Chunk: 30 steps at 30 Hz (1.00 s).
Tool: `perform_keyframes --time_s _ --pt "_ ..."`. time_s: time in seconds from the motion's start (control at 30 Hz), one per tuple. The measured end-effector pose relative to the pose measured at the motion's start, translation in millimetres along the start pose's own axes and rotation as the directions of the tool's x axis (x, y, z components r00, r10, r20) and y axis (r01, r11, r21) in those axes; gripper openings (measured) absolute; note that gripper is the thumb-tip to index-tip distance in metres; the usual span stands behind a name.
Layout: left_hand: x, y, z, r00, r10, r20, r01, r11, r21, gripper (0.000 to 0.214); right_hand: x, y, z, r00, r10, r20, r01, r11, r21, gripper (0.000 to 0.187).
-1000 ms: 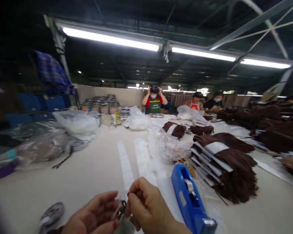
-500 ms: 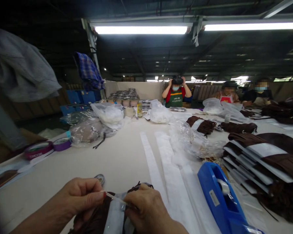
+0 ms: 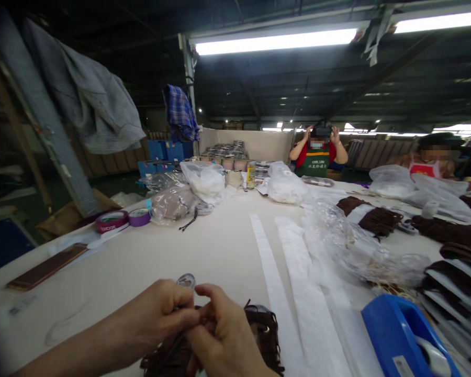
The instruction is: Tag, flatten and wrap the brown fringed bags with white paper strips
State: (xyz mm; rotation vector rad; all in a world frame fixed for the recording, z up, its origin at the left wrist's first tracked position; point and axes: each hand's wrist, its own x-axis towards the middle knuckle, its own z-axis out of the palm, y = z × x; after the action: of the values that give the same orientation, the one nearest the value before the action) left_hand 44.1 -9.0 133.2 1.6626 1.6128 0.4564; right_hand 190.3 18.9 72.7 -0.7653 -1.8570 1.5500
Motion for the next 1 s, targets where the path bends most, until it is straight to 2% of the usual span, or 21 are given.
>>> perform_keyframes --time_s 0.03,0.1,0.17,0.23,0.3,0.37,0.43,0.53,0.6,0.73,0.87,1.0 --pt "3.0 -3.8 -3.7 1.000 -0.021 -0.013 0.020 0.998 -0.057 0.020 5.8 1.6 1.4 0.999 0.018 -0.027 -0.017 0.998 0.057 0.029" --pt "9.5 -14.6 -9.7 0.998 -0.056 -0.008 0.053 0.975 -0.214 0.024 17.6 6.8 1.2 0.998 0.017 -0.055 -0.013 0.998 0.068 0.021" --pt "16.4 -30.0 -12.3 0.998 -0.062 0.020 0.065 0.928 -0.366 0.029 29.0 14.3 -1.4 0.999 -0.013 -0.051 0.013 1.000 -0.010 0.019" --pt "22.8 -50.2 -10.6 0.998 -0.069 -0.008 0.058 0.898 -0.436 0.032 39.7 23.6 -4.6 0.997 -0.038 -0.062 0.028 0.988 -0.149 0.019" --pt "27.4 -75.2 -4.0 0.988 -0.083 -0.131 0.031 0.934 -0.357 0.029 49.0 33.5 -6.9 0.992 -0.085 -0.096 0.049 0.943 -0.329 0.019" --pt "29.6 -102.8 7.9 0.956 -0.070 -0.286 0.024 0.987 -0.160 0.019 56.8 42.8 -6.6 0.987 -0.130 -0.092 0.076 0.891 -0.448 0.018" --pt "30.1 -128.7 22.8 0.926 0.017 -0.378 0.009 0.998 0.068 0.018 63.5 50.9 -3.2 0.990 -0.139 -0.036 0.105 0.868 -0.485 0.017" --pt "31.4 -156.5 41.9 0.892 0.247 -0.378 -0.117 0.935 0.335 0.034 71.8 61.0 6.5 0.994 -0.092 0.056 0.108 0.861 -0.497 0.017" --pt "34.0 -167.1 47.4 0.869 0.355 -0.345 -0.195 0.886 0.420 0.037 76.0 67.4 13.6 0.995 -0.044 0.087 0.082 0.862 -0.501 0.017" --pt "41.5 -182.0 42.8 0.850 0.396 -0.348 -0.234 0.875 0.424 0.030 80.6 78.9 23.3 0.995 0.024 0.092 0.026 0.865 -0.501 0.017" --pt "48.9 -198.8 34.1 0.841 0.442 -0.313 -0.354 0.885 0.302 0.028 81.5 86.5 25.5 0.995 0.054 0.081 -0.005 0.861 -0.509 0.018" --pt "55.3 -210.5 30.8 0.834 0.466 -0.296 -0.426 0.884 0.192 0.027 82.1 91.0 24.6 0.994 0.054 0.094 0.003 0.855 -0.519 0.018"
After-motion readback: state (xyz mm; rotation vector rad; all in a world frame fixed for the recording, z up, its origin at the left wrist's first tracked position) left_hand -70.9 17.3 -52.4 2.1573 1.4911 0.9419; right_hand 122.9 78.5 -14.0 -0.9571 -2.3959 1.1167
